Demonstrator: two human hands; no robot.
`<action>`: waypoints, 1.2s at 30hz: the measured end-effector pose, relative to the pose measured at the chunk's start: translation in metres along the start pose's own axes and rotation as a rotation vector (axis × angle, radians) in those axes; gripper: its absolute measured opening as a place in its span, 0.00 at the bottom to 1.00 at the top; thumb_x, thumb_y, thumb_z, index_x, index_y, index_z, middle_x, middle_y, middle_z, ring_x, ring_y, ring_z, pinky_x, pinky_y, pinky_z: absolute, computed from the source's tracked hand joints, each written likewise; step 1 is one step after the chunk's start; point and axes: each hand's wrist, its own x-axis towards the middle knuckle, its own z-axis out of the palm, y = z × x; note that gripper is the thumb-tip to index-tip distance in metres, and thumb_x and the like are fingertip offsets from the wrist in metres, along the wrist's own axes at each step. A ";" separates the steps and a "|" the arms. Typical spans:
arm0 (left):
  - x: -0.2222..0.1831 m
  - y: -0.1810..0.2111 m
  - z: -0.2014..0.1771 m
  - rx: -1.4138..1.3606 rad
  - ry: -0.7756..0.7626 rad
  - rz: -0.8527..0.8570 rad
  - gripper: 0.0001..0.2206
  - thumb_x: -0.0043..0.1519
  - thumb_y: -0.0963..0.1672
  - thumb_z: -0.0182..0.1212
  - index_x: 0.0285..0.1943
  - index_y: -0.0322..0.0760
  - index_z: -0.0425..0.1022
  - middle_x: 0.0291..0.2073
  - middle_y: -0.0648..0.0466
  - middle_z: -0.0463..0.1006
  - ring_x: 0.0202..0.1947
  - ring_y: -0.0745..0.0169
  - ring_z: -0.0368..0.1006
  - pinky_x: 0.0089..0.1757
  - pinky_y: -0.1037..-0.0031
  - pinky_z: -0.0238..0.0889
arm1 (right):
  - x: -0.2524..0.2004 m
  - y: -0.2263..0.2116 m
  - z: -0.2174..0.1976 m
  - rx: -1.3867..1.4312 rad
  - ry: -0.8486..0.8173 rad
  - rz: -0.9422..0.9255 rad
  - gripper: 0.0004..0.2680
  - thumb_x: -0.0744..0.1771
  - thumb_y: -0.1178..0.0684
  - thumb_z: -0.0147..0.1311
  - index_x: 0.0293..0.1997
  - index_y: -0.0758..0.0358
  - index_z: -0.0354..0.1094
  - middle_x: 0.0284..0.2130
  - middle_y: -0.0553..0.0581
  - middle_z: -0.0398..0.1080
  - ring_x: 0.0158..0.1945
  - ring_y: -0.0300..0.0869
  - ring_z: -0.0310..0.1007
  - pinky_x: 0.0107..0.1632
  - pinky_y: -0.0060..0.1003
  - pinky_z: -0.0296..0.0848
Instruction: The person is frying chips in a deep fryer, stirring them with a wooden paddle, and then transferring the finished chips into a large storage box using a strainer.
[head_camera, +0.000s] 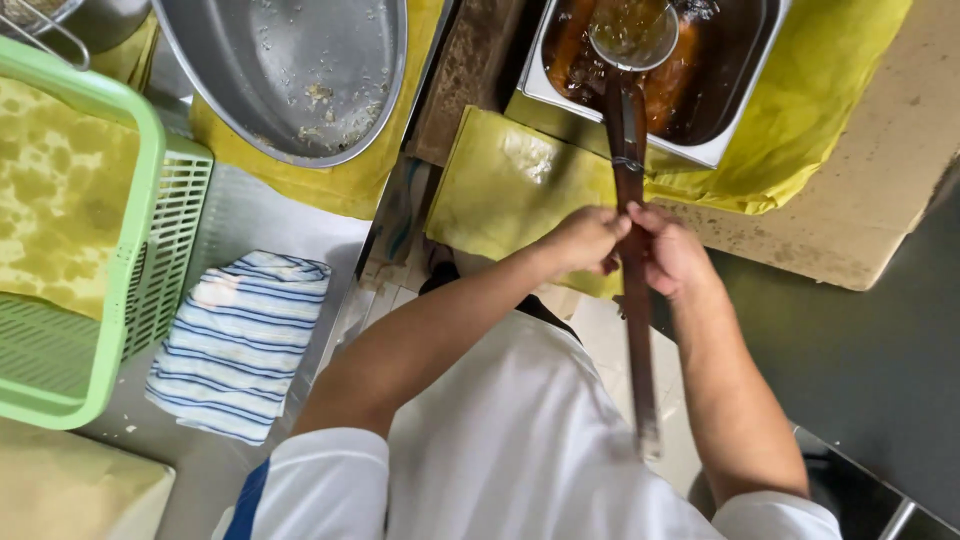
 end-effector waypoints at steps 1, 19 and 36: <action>-0.001 -0.010 0.001 -0.060 -0.171 0.004 0.12 0.68 0.43 0.51 0.53 0.30 0.75 0.38 0.39 0.77 0.31 0.48 0.82 0.33 0.65 0.82 | 0.000 -0.004 -0.011 -0.022 0.029 0.049 0.08 0.68 0.49 0.63 0.40 0.62 0.70 0.27 0.53 0.69 0.28 0.41 0.74 0.31 0.39 0.78; -0.169 -0.146 -0.196 0.005 0.252 -0.349 0.30 0.64 0.49 0.57 0.77 0.41 0.62 0.61 0.50 0.76 0.49 0.60 0.78 0.48 0.69 0.73 | -0.055 -0.118 -0.065 -0.819 0.075 -0.017 0.08 0.75 0.56 0.44 0.43 0.71 0.59 0.24 0.64 0.64 0.22 0.49 0.61 0.27 0.43 0.65; -0.212 -0.132 -0.168 -0.224 0.514 -0.610 0.27 0.61 0.46 0.56 0.71 0.33 0.68 0.50 0.44 0.79 0.47 0.54 0.77 0.51 0.68 0.71 | -0.043 -0.163 -0.013 -1.135 -0.035 0.197 0.07 0.74 0.55 0.42 0.40 0.68 0.59 0.21 0.63 0.64 0.23 0.50 0.64 0.30 0.43 0.67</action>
